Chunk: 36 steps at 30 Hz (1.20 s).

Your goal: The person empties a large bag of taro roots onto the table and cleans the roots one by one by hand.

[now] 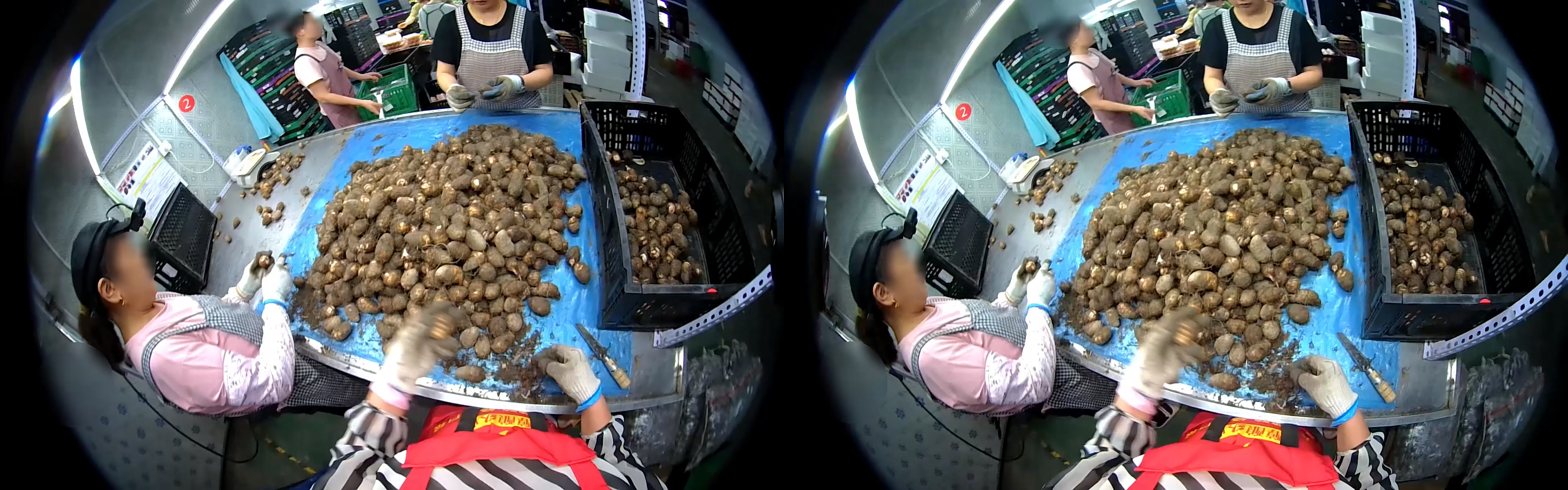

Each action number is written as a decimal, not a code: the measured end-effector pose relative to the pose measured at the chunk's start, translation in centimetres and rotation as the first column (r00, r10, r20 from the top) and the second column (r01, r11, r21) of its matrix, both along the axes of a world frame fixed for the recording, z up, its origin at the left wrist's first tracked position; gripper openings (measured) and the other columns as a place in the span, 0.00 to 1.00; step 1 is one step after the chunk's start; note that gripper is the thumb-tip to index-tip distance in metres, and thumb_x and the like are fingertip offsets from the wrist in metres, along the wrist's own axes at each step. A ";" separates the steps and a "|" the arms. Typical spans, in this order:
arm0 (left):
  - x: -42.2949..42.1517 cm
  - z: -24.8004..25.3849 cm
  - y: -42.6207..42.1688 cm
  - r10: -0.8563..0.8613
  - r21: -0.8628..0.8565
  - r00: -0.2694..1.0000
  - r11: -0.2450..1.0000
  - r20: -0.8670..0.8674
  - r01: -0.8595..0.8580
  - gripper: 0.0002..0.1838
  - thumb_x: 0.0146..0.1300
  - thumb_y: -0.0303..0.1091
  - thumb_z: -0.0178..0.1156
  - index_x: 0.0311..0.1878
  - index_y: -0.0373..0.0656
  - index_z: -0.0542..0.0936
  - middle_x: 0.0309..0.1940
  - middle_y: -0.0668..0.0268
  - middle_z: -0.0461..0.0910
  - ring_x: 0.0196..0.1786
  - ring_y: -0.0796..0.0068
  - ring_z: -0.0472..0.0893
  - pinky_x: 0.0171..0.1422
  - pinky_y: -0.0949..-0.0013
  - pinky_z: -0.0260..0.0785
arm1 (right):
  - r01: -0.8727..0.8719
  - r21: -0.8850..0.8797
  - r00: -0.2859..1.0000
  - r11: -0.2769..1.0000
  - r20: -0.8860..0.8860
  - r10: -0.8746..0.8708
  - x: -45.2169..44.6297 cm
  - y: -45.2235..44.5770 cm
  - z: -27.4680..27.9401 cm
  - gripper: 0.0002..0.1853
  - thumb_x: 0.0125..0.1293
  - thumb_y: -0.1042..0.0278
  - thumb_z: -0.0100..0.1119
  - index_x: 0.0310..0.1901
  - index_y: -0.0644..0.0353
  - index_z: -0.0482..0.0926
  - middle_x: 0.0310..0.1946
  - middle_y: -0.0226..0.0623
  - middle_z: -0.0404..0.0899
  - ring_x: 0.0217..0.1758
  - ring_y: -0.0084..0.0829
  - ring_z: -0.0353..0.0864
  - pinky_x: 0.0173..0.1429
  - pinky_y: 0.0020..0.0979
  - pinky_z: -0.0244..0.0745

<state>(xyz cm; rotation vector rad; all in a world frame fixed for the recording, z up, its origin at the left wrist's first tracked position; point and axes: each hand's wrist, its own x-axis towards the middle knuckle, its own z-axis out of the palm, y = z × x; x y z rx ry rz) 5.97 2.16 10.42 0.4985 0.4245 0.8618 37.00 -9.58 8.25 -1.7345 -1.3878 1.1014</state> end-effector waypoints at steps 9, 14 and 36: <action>-16.2 12.6 19.0 0.677 0.605 0.729 0.623 -0.099 -0.496 0.36 0.73 0.43 0.62 0.77 0.39 0.61 0.70 0.54 0.65 0.70 0.42 0.71 0.75 0.42 0.68 | 0.045 0.153 0.997 0.987 0.056 -0.054 -0.9 -0.8 -1.6 0.33 0.58 0.80 0.57 0.68 0.58 0.74 0.55 0.46 0.82 0.53 0.40 0.85 0.56 0.37 0.80; -7.1 8.3 10.6 0.578 0.697 0.744 0.683 -0.334 -0.218 0.23 0.72 0.45 0.64 0.64 0.43 0.79 0.46 0.59 0.86 0.52 0.66 0.86 0.57 0.57 0.82 | 0.223 0.240 0.973 0.945 0.008 -0.232 -0.4 -1.1 -3.4 0.10 0.58 0.72 0.60 0.39 0.59 0.88 0.34 0.45 0.87 0.36 0.43 0.86 0.41 0.35 0.80; 5.6 -4.7 -6.1 0.060 0.114 0.828 0.993 -0.557 0.005 0.26 0.75 0.35 0.58 0.71 0.32 0.68 0.56 0.53 0.81 0.49 0.64 0.86 0.51 0.67 0.82 | -0.062 0.435 0.997 0.898 -0.012 0.074 -3.2 3.1 -4.3 0.30 0.59 0.72 0.62 0.66 0.57 0.75 0.70 0.48 0.70 0.79 0.50 0.61 0.81 0.43 0.58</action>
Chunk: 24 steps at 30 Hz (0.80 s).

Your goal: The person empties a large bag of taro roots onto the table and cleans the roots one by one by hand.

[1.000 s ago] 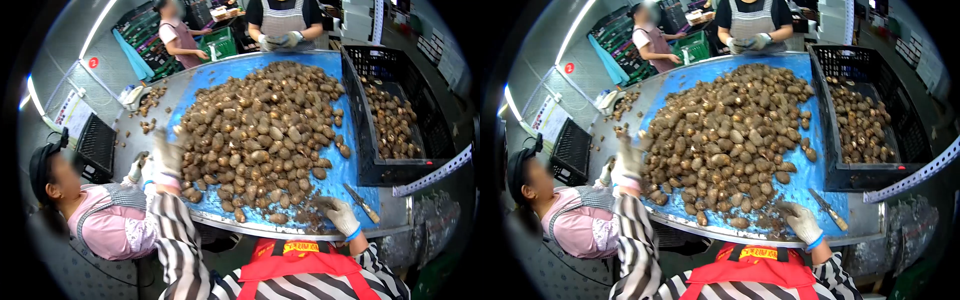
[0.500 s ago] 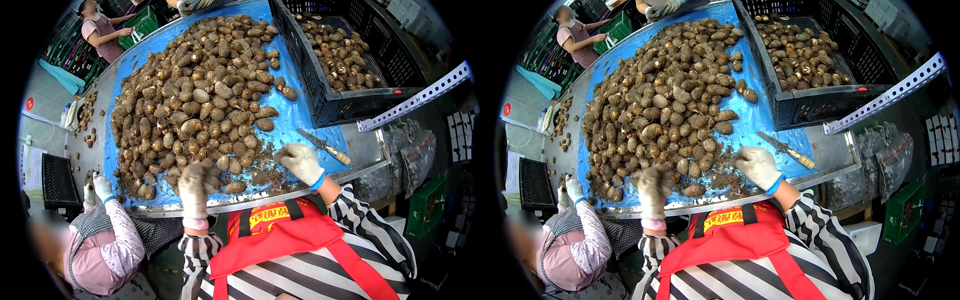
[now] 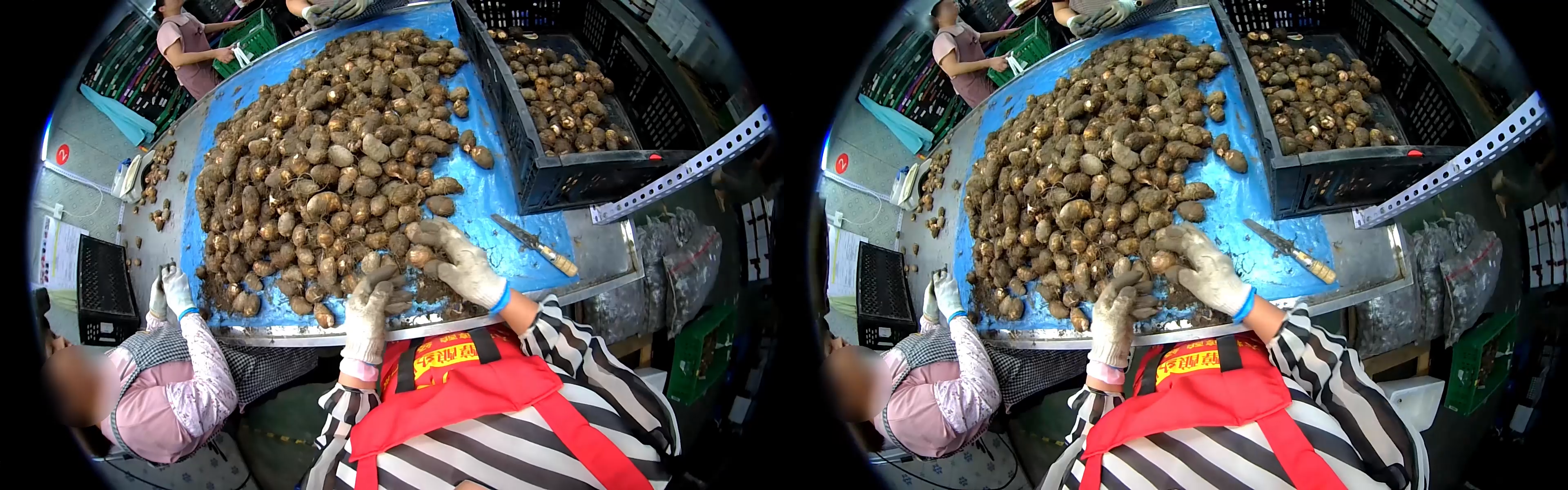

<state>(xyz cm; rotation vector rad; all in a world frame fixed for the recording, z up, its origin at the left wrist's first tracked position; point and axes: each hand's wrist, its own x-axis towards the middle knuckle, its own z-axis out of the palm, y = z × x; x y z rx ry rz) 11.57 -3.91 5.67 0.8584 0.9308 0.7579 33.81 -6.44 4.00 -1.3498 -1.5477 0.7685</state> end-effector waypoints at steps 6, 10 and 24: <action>4.7 2.8 -0.1 -0.117 -0.089 0.887 0.981 0.447 0.174 0.36 0.71 0.34 0.64 0.77 0.35 0.61 0.65 0.55 0.74 0.63 0.63 0.80 0.63 0.60 0.79 | -0.057 -0.044 0.963 0.997 -0.266 0.043 0.0 -2.2 4.0 0.27 0.65 0.67 0.62 0.67 0.55 0.76 0.69 0.49 0.73 0.75 0.46 0.68 0.78 0.40 0.62; 4.8 1.7 0.1 -0.102 -0.064 0.939 0.989 0.327 0.130 0.31 0.68 0.28 0.65 0.72 0.32 0.67 0.63 0.56 0.77 0.62 0.63 0.80 0.65 0.62 0.77 | 0.087 0.026 0.996 0.996 -0.033 -0.086 1.1 -3.5 4.6 0.25 0.63 0.67 0.64 0.63 0.59 0.80 0.58 0.49 0.81 0.62 0.47 0.79 0.66 0.41 0.73; 7.8 4.8 -0.9 0.088 0.281 0.968 0.960 -0.236 -0.019 0.26 0.66 0.19 0.63 0.66 0.29 0.72 0.58 0.55 0.80 0.59 0.70 0.81 0.64 0.69 0.75 | 0.274 0.110 0.961 0.955 0.014 -0.278 0.5 -3.1 3.4 0.09 0.58 0.76 0.59 0.40 0.61 0.85 0.36 0.46 0.85 0.41 0.45 0.86 0.49 0.42 0.82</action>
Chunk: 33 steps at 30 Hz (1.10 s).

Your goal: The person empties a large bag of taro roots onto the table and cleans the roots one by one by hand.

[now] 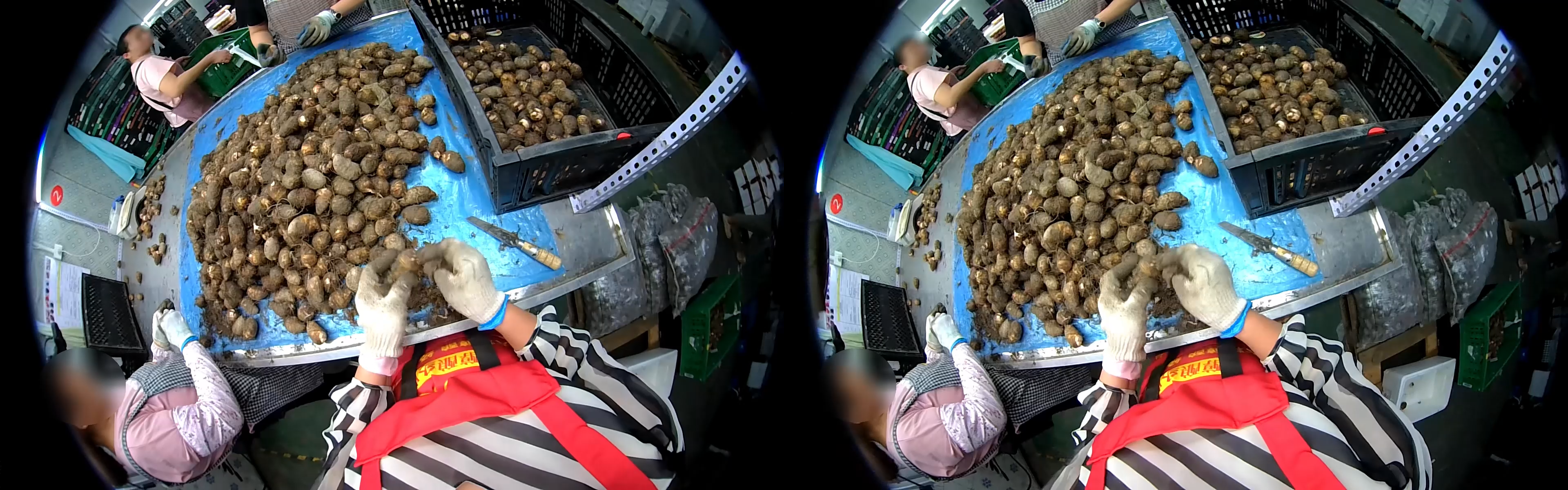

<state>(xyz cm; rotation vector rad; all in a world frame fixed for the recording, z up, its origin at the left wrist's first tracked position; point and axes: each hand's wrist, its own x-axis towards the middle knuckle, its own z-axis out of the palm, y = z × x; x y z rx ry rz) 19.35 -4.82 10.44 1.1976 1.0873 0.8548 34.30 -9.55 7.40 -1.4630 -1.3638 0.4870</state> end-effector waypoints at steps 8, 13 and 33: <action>-0.6 -0.7 0.7 -0.004 0.027 0.997 1.000 0.076 0.002 0.25 0.66 0.23 0.64 0.66 0.31 0.75 0.57 0.56 0.81 0.56 0.73 0.82 0.60 0.72 0.75 | -0.035 -0.137 0.998 0.990 -0.053 0.028 2.4 -0.7 0.3 0.10 0.58 0.75 0.61 0.41 0.63 0.85 0.37 0.43 0.86 0.43 0.42 0.87 0.49 0.37 0.81; -0.4 1.6 -0.2 -0.125 -0.041 0.990 0.992 -0.064 0.123 0.25 0.66 0.23 0.65 0.66 0.31 0.76 0.57 0.58 0.82 0.56 0.73 0.82 0.61 0.72 0.75 | -0.248 -0.068 0.969 0.966 -0.039 0.246 3.3 0.0 0.7 0.20 0.56 0.75 0.64 0.53 0.60 0.86 0.43 0.44 0.84 0.49 0.42 0.84 0.55 0.37 0.79; -0.9 -0.9 1.2 0.009 0.020 0.984 1.000 0.177 -0.013 0.25 0.67 0.23 0.62 0.68 0.33 0.75 0.60 0.58 0.81 0.60 0.72 0.80 0.64 0.70 0.73 | -0.049 -0.176 0.983 0.983 -0.185 0.016 3.0 -0.5 1.2 0.10 0.58 0.75 0.67 0.42 0.66 0.85 0.41 0.43 0.86 0.46 0.40 0.87 0.53 0.35 0.80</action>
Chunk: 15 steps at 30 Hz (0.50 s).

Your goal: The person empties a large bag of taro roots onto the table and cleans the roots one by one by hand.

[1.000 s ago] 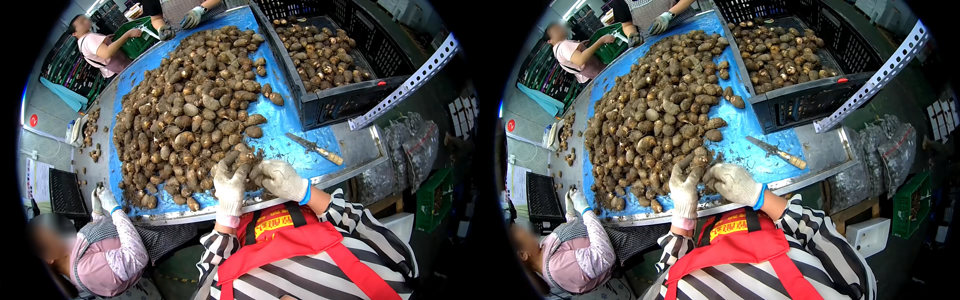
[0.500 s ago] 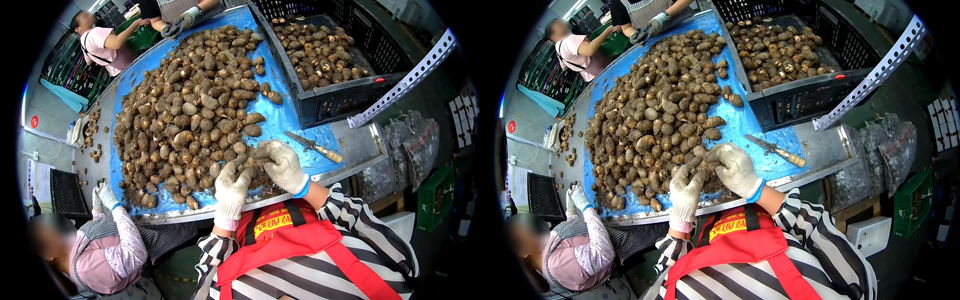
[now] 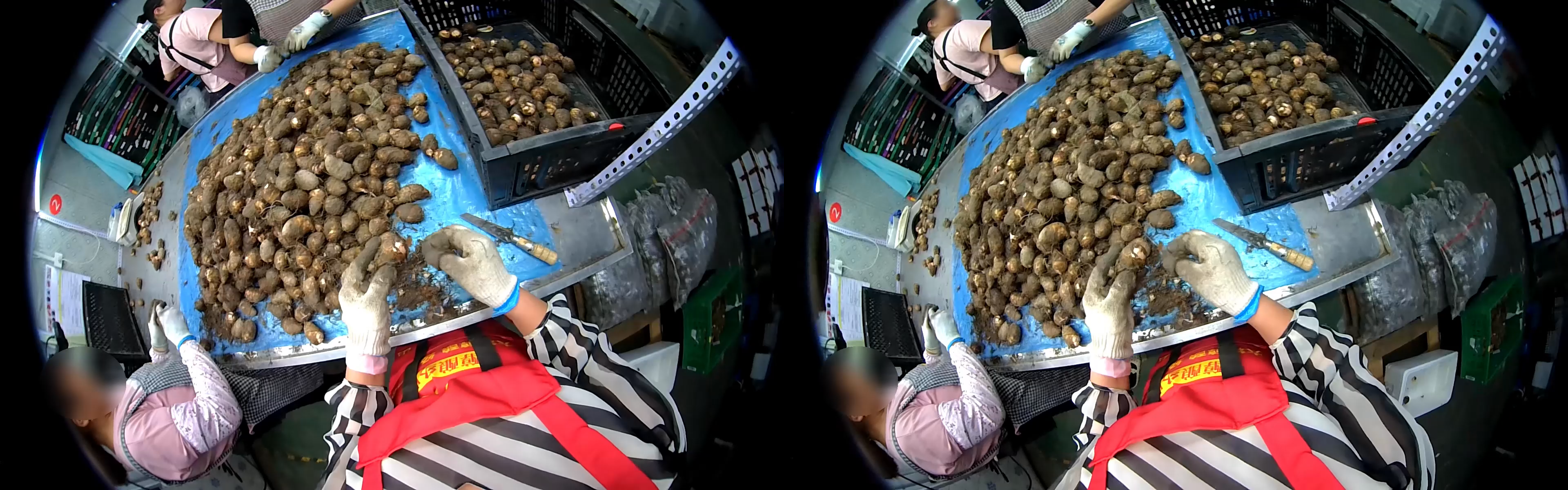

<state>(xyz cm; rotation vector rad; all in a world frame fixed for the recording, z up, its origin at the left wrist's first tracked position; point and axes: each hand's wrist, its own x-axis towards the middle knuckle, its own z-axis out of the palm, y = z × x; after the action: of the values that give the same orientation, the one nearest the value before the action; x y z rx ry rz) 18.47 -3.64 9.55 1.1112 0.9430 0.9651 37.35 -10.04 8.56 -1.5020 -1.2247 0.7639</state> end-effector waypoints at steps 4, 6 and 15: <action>1.1 1.6 -1.3 -0.006 0.016 0.992 1.000 -0.129 0.008 0.26 0.66 0.20 0.61 0.68 0.32 0.74 0.61 0.55 0.81 0.60 0.69 0.81 0.66 0.68 0.74 | -0.018 0.002 0.991 1.000 0.132 0.017 -1.3 0.4 0.2 0.10 0.57 0.72 0.67 0.40 0.64 0.84 0.39 0.43 0.85 0.43 0.38 0.86 0.50 0.34 0.80; 0.4 -0.2 -1.2 0.000 0.373 0.921 0.915 -0.389 0.157 0.24 0.66 0.19 0.60 0.66 0.31 0.76 0.60 0.53 0.81 0.60 0.67 0.81 0.66 0.67 0.73 | 0.017 0.072 0.921 0.997 0.388 -0.044 -2.1 0.4 -0.8 0.11 0.54 0.70 0.70 0.39 0.62 0.84 0.38 0.43 0.85 0.43 0.42 0.85 0.50 0.38 0.80; -0.1 1.5 -0.9 -0.127 0.093 0.921 0.981 -0.368 0.173 0.21 0.68 0.25 0.61 0.63 0.33 0.79 0.53 0.60 0.84 0.54 0.76 0.81 0.60 0.71 0.73 | -0.205 0.258 0.967 0.944 0.203 0.155 0.7 1.4 1.7 0.18 0.57 0.75 0.66 0.52 0.59 0.84 0.50 0.42 0.84 0.56 0.44 0.83 0.62 0.39 0.76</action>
<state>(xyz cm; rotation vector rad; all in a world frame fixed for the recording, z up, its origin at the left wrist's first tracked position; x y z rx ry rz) 18.33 -4.53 11.05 1.4789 1.0843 0.7111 38.04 -8.66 10.30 -1.2597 -1.5547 0.5544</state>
